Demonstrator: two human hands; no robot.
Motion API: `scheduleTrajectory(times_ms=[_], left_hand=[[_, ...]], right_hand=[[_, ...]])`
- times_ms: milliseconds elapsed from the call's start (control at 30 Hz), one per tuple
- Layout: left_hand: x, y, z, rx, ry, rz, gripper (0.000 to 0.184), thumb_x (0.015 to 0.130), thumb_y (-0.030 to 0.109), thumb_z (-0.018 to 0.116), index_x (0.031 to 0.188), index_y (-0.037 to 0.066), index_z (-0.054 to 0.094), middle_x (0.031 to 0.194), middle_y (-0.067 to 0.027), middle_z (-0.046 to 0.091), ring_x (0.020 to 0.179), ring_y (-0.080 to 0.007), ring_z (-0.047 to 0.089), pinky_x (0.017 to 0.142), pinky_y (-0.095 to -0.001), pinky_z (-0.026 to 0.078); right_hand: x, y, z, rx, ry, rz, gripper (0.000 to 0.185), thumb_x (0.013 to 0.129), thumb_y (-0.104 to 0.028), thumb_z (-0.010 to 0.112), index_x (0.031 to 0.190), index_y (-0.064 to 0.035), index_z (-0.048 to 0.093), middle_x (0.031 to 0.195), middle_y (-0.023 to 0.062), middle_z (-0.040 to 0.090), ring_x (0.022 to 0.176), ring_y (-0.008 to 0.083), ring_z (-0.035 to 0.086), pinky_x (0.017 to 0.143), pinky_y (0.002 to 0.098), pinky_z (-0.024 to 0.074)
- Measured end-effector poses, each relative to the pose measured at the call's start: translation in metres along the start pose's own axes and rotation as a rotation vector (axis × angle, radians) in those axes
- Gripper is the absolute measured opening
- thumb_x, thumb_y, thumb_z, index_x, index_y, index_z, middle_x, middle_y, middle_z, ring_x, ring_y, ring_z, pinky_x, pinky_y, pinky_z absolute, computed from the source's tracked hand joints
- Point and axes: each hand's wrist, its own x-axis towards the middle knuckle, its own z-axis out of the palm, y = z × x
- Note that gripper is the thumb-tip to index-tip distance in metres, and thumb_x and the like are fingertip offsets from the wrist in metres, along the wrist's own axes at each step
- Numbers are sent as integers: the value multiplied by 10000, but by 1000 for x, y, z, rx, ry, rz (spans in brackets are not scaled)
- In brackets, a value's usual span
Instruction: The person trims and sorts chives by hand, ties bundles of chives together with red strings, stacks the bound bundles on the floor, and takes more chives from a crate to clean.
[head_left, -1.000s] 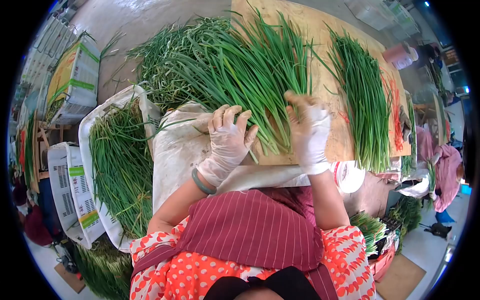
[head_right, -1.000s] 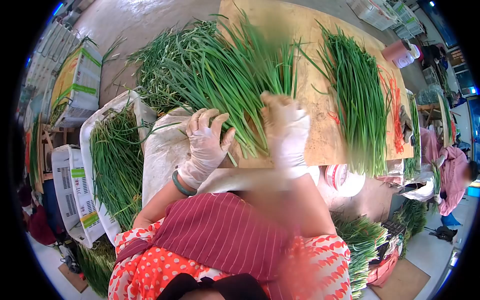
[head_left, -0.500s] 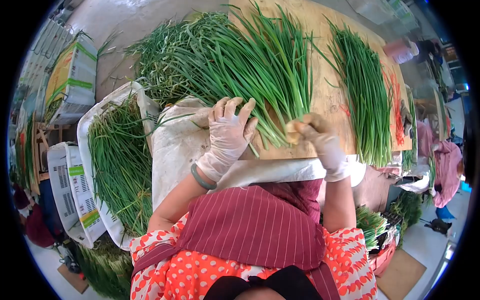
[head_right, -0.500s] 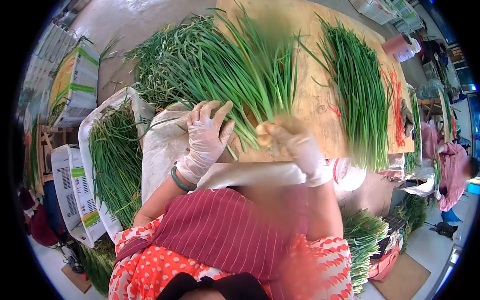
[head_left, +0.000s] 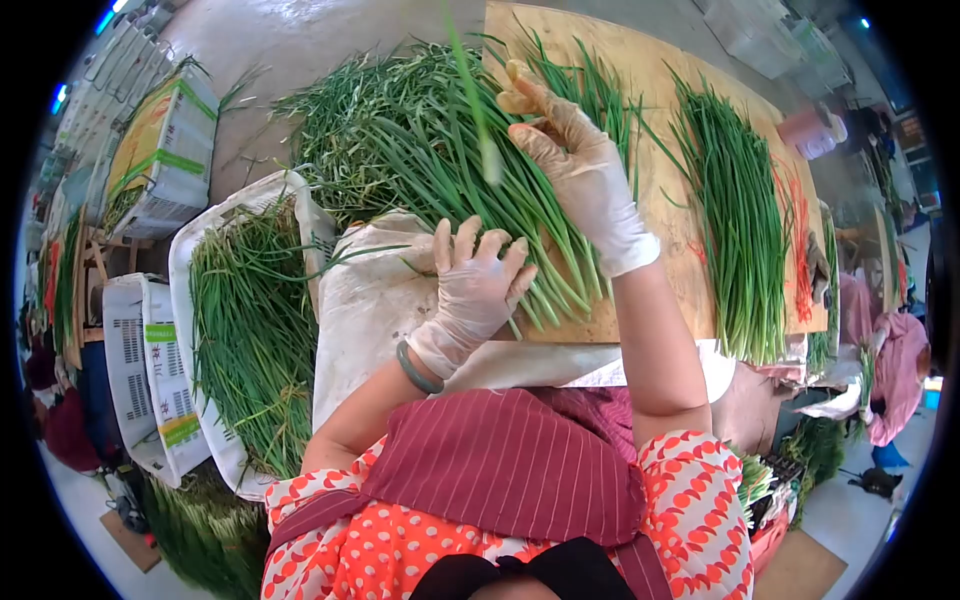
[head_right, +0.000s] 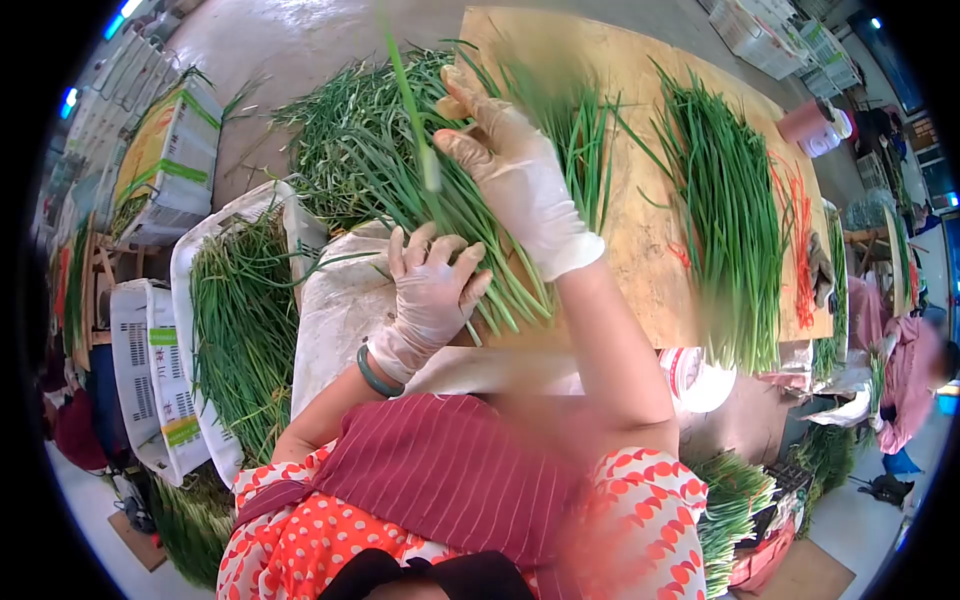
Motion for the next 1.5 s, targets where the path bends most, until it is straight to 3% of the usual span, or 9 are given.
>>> scheduleTrajectory(times_ms=[200,367,567,633,700,867,1033,1133,1500], left_hand=[[-1,-2,0,16,-26,-17,356,778,421,602,1061,206,614,941,-51,498,906,-257,470,796,-438,351],[-2,-1,-3,-6,-75,-53,378,796,444,586,1089,205,603,919,-56,501,843,-255,493,732,-415,377],[-1,-1,-6,-6,-91,-63,386,777,411,616,1096,194,601,888,-46,505,820,-236,495,732,-402,380],[-1,-1,-4,1,-90,-71,383,766,394,625,1090,189,603,869,-40,497,815,-226,490,741,-393,381],[1,-1,-5,-4,-119,-64,355,789,386,593,1063,161,602,832,-43,504,775,-217,498,714,-375,386],[0,-3,-6,3,-108,-48,363,803,394,578,1082,160,591,887,-39,463,836,-213,452,742,-370,363],[-3,-4,-1,-9,-56,-52,414,804,406,588,1153,185,564,963,-40,449,917,-225,420,836,-388,341],[-5,-4,1,34,2,-42,451,803,412,597,1200,208,537,1016,-40,435,977,-232,389,893,-399,320],[-1,-5,1,-22,34,1,439,784,331,618,1201,221,535,1091,-39,420,1063,-240,363,974,-411,289]], right_hand=[[-3,60,-20,-854,-65,-306,423,759,-242,688,1155,-121,599,932,103,635,814,263,621,723,387,477],[-14,59,-21,-1368,-139,-45,430,708,-302,720,1089,-124,631,919,55,627,853,236,597,736,368,451],[51,32,46,-1109,-158,-627,457,682,-240,714,1112,-108,633,1154,114,604,1070,283,552,879,370,437],[81,67,86,-1220,-254,-473,441,733,-190,687,1169,-203,618,1333,105,486,1196,306,455,1004,394,352],[95,83,114,-1280,-284,-316,582,799,-242,601,1339,-83,455,1426,198,338,1292,345,338,1068,381,267],[118,136,138,-1426,-391,-290,417,846,-195,534,1252,-101,554,1357,175,444,1266,327,376,1076,369,252],[171,56,103,-1299,-464,-137,159,743,-401,683,751,-257,749,856,12,704,822,164,657,766,310,499],[208,4,86,-1093,-511,65,132,760,-280,682,820,-183,749,884,53,702,849,197,657,793,313,502],[274,-25,46,-829,-385,-197,147,772,-244,672,866,-154,740,913,66,698,872,209,654,813,321,497]])
